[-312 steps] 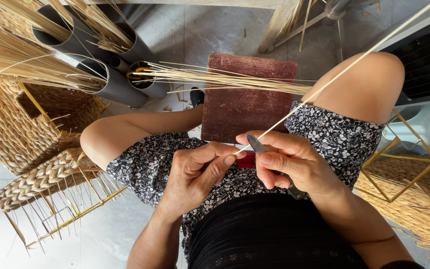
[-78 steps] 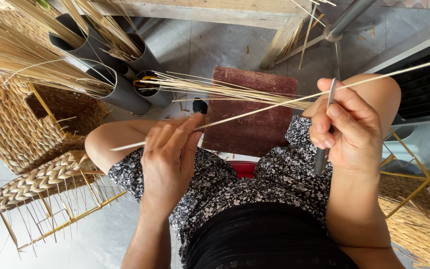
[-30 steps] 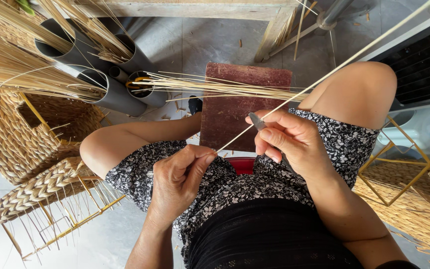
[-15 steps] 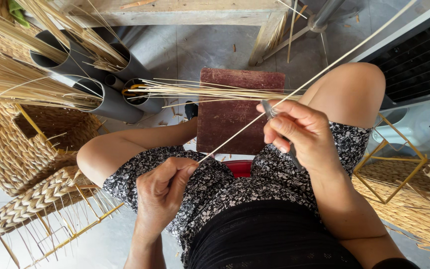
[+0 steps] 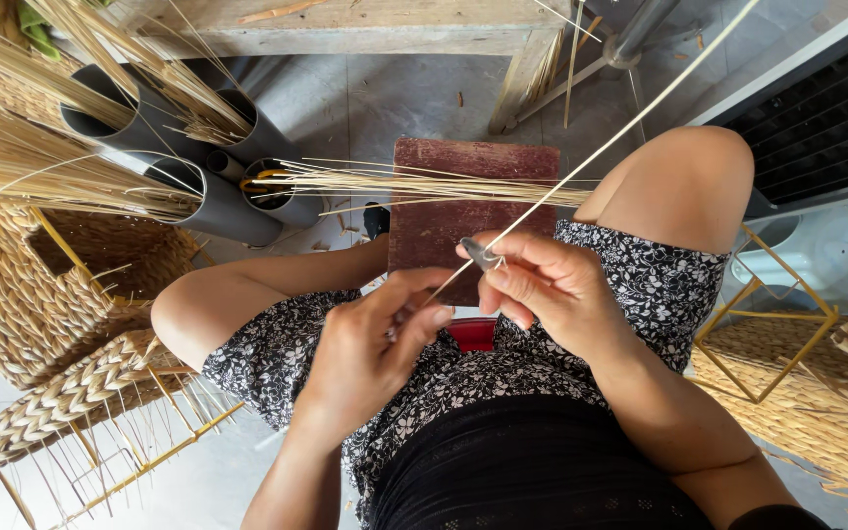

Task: The person sits on the floor and uses a small knife to split and trim thin bamboo strips, drawing the blade along each strip to shave it even. The person gathers the finished strips and begins attaching them to a yellow wire frame.

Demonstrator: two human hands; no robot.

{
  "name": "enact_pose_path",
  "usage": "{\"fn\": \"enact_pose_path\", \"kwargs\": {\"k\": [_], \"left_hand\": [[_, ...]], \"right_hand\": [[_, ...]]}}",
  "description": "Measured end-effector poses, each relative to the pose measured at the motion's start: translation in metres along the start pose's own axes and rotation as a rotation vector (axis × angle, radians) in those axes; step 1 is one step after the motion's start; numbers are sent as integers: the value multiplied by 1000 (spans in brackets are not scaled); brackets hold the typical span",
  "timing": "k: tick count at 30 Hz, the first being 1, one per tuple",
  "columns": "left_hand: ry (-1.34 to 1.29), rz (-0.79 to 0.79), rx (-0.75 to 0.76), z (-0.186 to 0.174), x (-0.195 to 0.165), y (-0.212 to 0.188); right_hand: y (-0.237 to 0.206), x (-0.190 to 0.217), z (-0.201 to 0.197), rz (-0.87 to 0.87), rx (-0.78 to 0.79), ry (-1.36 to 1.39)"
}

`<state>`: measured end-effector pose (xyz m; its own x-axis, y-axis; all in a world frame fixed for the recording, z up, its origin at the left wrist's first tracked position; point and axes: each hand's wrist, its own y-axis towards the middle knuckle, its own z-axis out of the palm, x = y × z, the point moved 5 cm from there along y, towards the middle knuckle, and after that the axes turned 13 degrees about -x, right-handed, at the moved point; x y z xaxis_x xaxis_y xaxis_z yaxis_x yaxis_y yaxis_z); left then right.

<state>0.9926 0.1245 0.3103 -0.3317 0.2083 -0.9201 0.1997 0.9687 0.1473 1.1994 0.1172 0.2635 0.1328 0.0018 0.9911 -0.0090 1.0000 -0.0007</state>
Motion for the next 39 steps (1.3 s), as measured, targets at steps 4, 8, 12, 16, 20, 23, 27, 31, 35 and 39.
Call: {"fn": "enact_pose_path", "kwargs": {"k": [4,8,12,16,20,23,27,31,35,39], "left_hand": [[-49,100,-107,14,-8,18],[-1,143,-127,14,-3,21],[19,87,-106,11,2,17],[77,84,-105,6,1,12],[105,66,-113,-2,3,3],[97,93,-136,-8,6,-3],[106,37,-119,-17,16,-11],[125,-139,-7,-19,29,-10],[23,-105,48,-5,17,1],[-84,32,-17,16,-3,21]], "right_hand": [[2,-4,2,26,-5,-18],[10,-10,4,30,-42,9],[15,-10,-10,31,-30,67],[16,-7,-29,60,-59,118],[17,-4,-35,10,-109,136],[19,-1,-44,-47,-168,169],[20,2,-57,-72,-199,230],[20,1,-50,-63,-207,173],[16,-1,-20,-39,-78,80],[12,-1,-9,-37,-37,-40]]}}
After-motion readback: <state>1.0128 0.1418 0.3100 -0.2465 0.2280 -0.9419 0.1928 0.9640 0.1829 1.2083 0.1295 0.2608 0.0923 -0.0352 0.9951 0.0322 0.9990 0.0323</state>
